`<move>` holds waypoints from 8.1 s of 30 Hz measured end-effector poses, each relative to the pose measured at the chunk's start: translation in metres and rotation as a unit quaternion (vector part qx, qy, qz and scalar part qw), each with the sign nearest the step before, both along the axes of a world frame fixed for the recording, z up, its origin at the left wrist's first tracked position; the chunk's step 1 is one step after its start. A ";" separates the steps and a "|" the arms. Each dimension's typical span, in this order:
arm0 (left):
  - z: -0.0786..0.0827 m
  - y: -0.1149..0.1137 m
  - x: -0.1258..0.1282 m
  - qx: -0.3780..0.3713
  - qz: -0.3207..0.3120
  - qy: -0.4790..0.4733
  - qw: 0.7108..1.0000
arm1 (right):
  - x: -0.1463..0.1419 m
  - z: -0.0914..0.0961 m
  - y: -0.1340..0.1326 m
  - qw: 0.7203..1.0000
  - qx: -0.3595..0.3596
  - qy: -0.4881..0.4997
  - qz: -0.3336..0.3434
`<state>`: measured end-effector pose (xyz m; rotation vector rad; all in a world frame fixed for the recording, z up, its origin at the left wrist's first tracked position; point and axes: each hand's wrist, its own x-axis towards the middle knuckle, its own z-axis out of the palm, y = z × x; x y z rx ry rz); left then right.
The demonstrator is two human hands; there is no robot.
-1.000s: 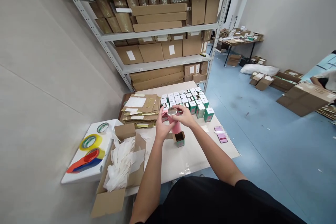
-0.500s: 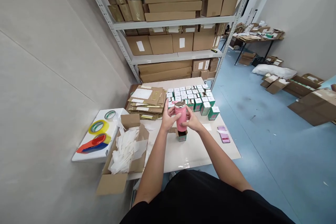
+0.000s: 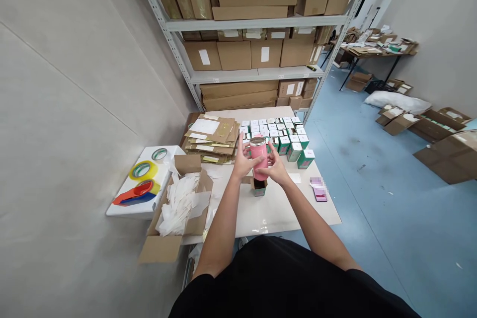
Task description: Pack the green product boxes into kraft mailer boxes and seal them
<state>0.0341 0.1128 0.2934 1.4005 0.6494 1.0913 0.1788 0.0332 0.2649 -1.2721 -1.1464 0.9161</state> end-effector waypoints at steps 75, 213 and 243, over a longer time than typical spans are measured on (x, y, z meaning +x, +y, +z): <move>0.011 0.014 0.010 -0.022 0.021 0.047 0.998 | 0.004 -0.017 -0.006 1.000 -0.008 -0.010 0.007; -0.291 0.010 -0.029 -0.155 -0.090 0.180 0.967 | -0.004 -0.256 -0.049 0.974 -0.156 -0.106 -0.127; -0.267 -0.054 -0.001 -0.181 0.097 0.305 0.930 | 0.014 -0.284 -0.044 0.962 -0.232 -0.114 0.083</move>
